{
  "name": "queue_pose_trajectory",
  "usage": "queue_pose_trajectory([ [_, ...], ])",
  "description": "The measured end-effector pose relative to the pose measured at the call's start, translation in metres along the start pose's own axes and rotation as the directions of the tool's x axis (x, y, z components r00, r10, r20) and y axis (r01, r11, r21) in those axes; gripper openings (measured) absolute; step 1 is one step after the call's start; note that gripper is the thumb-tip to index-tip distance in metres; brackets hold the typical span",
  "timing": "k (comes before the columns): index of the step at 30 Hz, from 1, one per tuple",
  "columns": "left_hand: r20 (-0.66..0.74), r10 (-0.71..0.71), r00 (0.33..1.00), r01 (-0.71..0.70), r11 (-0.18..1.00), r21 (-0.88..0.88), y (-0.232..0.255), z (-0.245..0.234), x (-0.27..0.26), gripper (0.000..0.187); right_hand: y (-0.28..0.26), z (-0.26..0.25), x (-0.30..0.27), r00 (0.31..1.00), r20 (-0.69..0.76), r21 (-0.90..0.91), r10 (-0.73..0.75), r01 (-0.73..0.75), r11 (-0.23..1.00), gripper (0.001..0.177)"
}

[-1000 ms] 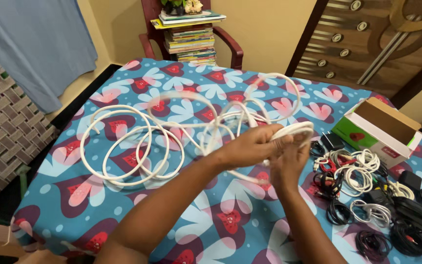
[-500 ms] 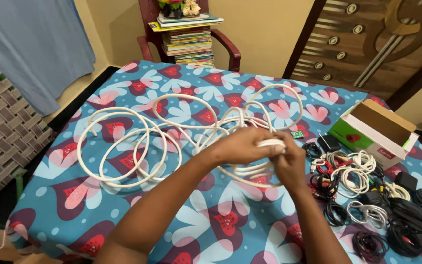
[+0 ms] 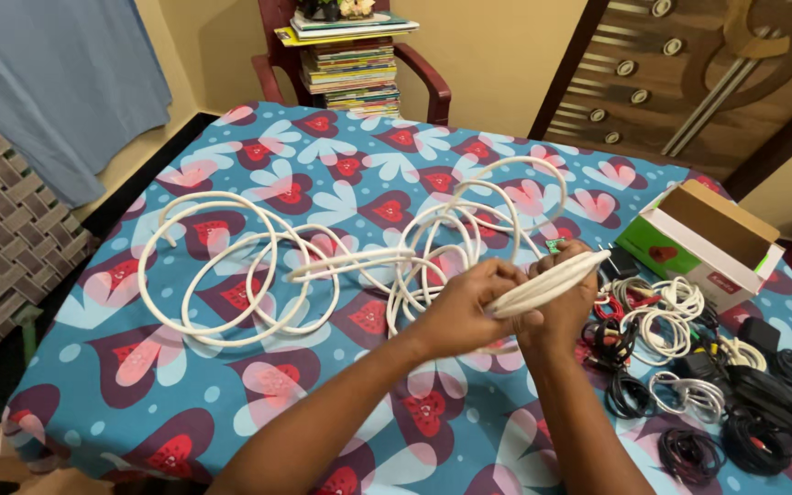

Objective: The person untangles and coils various white and black cables on a table. They separate tangled sections, loop the cables into neat circles, and place them in piles. The person handles multiple cable types, including power cords and audio cables, and arranges them systematically on the table.

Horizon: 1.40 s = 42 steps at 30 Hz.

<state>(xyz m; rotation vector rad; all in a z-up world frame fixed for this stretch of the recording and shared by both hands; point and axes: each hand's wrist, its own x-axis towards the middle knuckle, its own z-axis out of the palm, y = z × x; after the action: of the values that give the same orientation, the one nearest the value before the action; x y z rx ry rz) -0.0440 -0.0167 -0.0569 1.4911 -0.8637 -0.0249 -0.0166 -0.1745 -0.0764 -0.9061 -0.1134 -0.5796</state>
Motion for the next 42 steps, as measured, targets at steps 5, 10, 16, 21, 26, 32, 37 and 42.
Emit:
queue_pose_trajectory([
  [5,0.040,0.355,0.934,-0.354,0.903,0.244,0.007,-0.017,0.001,0.044,-0.003,0.003,-0.006,0.999,-0.014,-0.136,-0.038,0.036,0.990,0.018],
  [10,-0.128,-0.086,0.988,0.090,0.996,0.027,0.004,0.003,-0.009,0.060,0.005,0.008,-0.013,0.947,-0.055,0.092,0.316,-0.310,0.946,0.043],
  [16,-0.134,0.160,0.978,-0.154,0.987,0.056,-0.008,-0.005,-0.015,0.077,0.044,-0.023,-0.014,0.807,-0.168,0.024,0.566,-0.571,0.821,0.031],
  [21,-0.051,0.282,0.958,-0.277,0.958,0.079,-0.016,-0.007,-0.019,0.079,0.074,-0.054,-0.004,0.909,0.187,0.272,0.373,-0.413,0.869,0.033],
  [26,-0.307,0.078,0.948,-0.012,0.977,0.211,-0.020,-0.012,-0.010,0.048,0.046,-0.017,-0.018,0.984,0.082,-0.301,0.158,-0.127,0.945,0.063],
  [32,-0.190,0.295,0.937,-0.144,0.817,0.558,-0.010,-0.035,-0.012,0.040,-0.022,0.028,-0.023,0.508,0.817,-0.519,-0.274,0.854,0.035,0.085],
  [37,-0.156,0.331,0.931,-0.186,0.795,0.578,-0.008,-0.043,-0.014,0.035,-0.039,0.012,-0.020,0.574,0.719,-0.695,0.393,0.579,0.425,0.061],
  [42,-0.313,0.277,0.909,-0.062,0.830,0.554,-0.014,-0.038,-0.017,0.050,-0.033,0.015,-0.021,0.703,0.563,-0.817,0.435,0.390,0.426,0.063],
])
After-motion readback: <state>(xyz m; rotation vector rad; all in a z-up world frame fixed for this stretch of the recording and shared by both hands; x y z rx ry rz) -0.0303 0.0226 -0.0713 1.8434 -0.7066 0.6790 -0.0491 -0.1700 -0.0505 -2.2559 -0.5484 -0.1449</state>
